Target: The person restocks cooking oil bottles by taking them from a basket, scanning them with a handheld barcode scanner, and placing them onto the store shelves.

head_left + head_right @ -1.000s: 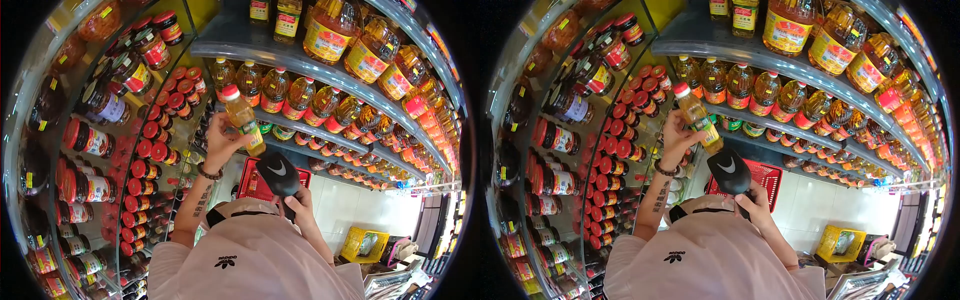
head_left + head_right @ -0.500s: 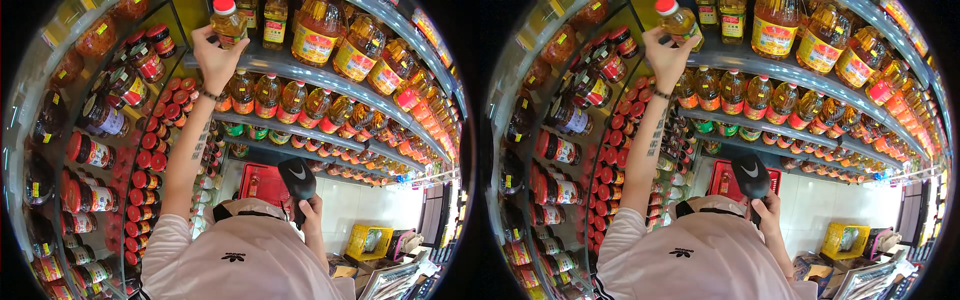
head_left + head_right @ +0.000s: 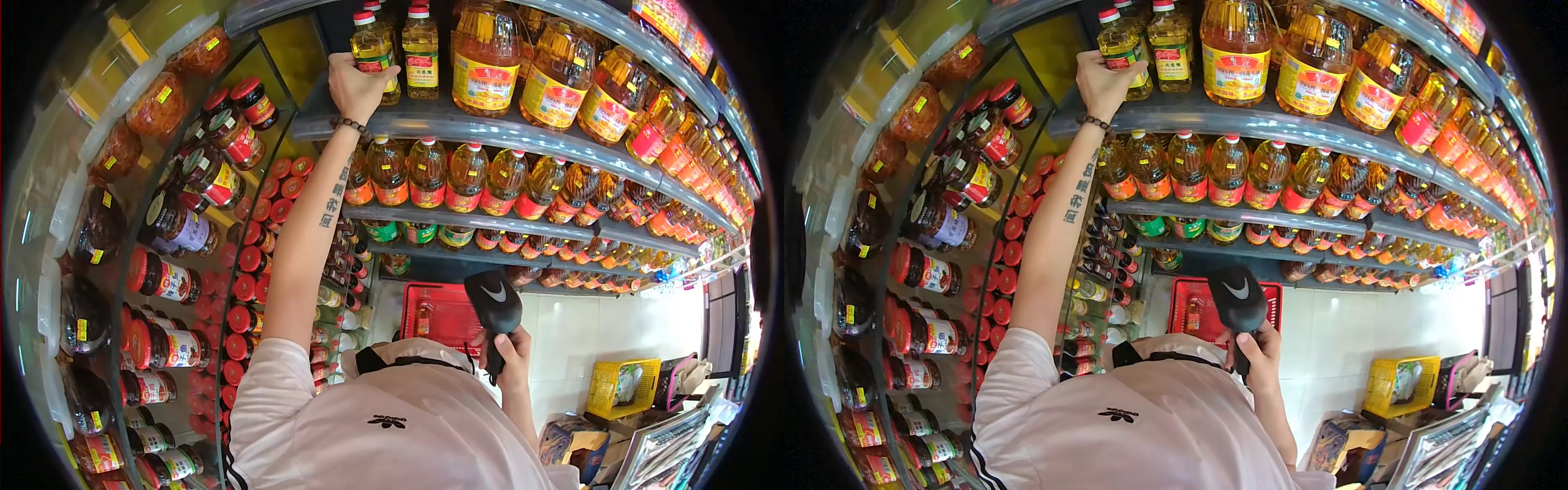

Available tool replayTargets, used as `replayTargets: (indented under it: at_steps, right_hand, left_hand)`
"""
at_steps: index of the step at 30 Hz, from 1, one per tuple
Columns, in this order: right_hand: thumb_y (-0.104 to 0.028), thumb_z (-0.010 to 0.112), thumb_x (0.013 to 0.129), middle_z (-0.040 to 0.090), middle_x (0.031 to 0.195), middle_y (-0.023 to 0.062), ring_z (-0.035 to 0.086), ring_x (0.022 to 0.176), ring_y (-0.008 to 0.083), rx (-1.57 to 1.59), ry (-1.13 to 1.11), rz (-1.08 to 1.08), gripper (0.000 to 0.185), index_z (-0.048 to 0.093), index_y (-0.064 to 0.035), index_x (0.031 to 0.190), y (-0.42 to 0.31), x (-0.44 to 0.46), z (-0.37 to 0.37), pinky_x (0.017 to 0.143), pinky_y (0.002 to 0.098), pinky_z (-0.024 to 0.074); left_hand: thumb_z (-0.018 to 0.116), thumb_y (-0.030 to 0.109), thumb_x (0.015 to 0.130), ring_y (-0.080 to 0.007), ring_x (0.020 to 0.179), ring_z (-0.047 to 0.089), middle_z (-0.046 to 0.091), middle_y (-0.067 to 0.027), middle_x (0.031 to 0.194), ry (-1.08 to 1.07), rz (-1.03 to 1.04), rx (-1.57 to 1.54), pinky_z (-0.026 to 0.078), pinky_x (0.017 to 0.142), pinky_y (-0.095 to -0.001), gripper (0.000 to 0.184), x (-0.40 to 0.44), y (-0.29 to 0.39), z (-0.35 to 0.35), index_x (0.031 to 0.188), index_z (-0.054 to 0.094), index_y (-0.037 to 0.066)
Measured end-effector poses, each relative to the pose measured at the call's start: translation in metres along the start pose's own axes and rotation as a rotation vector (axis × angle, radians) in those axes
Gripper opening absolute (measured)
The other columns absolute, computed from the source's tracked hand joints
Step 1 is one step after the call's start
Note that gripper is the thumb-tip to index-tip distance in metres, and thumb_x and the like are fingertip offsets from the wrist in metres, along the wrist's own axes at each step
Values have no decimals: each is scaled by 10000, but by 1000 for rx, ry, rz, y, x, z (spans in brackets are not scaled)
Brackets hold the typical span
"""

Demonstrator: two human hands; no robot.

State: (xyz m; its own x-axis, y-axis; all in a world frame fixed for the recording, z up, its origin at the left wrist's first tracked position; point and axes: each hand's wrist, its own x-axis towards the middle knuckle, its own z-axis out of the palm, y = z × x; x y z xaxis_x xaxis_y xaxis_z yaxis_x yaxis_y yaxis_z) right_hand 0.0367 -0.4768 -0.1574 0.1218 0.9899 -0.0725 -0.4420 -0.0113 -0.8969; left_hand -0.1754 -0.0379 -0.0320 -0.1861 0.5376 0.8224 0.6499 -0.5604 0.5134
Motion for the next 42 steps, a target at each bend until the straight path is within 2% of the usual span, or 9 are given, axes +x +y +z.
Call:
replayTargets:
  at_steps: [4, 9, 10, 15, 17, 22, 28, 35, 42]
  right_hand:
    - [-351, 654, 890, 665, 803, 204, 558, 445, 162, -3, 28, -12, 487, 563, 86, 1084, 2, -3, -3, 423, 249, 434]
    - [-348, 646, 895, 665, 802, 196, 557, 442, 157, -7, 41, -1, 470, 561, 77, 1077, 7, -5, -4, 418, 244, 431]
    - [-337, 642, 897, 665, 804, 198, 556, 443, 154, 1, 37, 6, 461, 559, 79, 1079, 10, -6, -4, 419, 243, 431]
    - [-320, 635, 898, 665, 803, 204, 554, 442, 154, -6, 12, 31, 438, 561, 73, 1077, 15, -6, 0, 423, 239, 430]
    - [-321, 634, 899, 665, 802, 206, 554, 442, 156, -12, 17, 49, 435, 563, 69, 1076, 16, -7, 0, 426, 242, 433]
    - [-329, 638, 899, 668, 806, 204, 554, 442, 157, -18, 20, 70, 442, 563, 68, 1076, 14, -9, 2, 427, 249, 437]
    - [-322, 638, 899, 672, 815, 199, 569, 453, 167, -19, 43, 81, 453, 549, 77, 1095, 17, -12, -2, 427, 253, 461]
    - [-292, 620, 914, 671, 816, 200, 572, 461, 164, -20, 40, 76, 417, 554, 80, 1091, 18, -10, 2, 423, 253, 457]
    - [-281, 613, 919, 676, 815, 201, 577, 467, 168, -69, 10, 113, 407, 550, 77, 1103, 15, -3, 18, 437, 255, 460]
  left_hand:
    - [925, 384, 597, -260, 809, 667, 668, -150, 899, -25, -19, 18, 540, 741, -378, 737, 0, -9, 12, 1037, 510, -37]
    - [905, 429, 621, -288, 953, 618, 600, -180, 1044, 23, 141, 112, 510, 804, -417, 809, -10, -12, 13, 1122, 490, -53]
    - [914, 334, 598, -370, 1005, 570, 553, -186, 1057, -7, 69, 30, 490, 827, -451, 685, -13, -9, 12, 1026, 518, -27]
    - [918, 344, 584, -369, 961, 584, 573, -190, 1028, -31, 107, 100, 502, 805, -447, 686, -13, -24, 20, 1007, 524, -25]
    - [902, 456, 607, -337, 887, 625, 589, -167, 981, 31, 138, 174, 520, 779, -437, 673, -12, -26, 25, 965, 577, -14]
    - [906, 389, 608, -359, 889, 615, 584, -176, 984, 54, 101, 136, 514, 776, -454, 637, -10, -22, 32, 970, 573, -17]
    - [885, 296, 635, -379, 1020, 541, 544, -207, 1053, 96, 94, 135, 454, 884, -452, 611, -17, -15, 35, 1019, 530, -21]
    - [836, 346, 673, -384, 1006, 566, 564, -197, 1001, -72, -115, 234, 469, 876, -468, 601, -18, 1, 23, 1002, 486, -16]
    - [818, 318, 704, -370, 1030, 553, 551, -185, 1033, -42, -139, 233, 446, 896, -483, 552, -20, 6, 20, 1008, 488, -5]
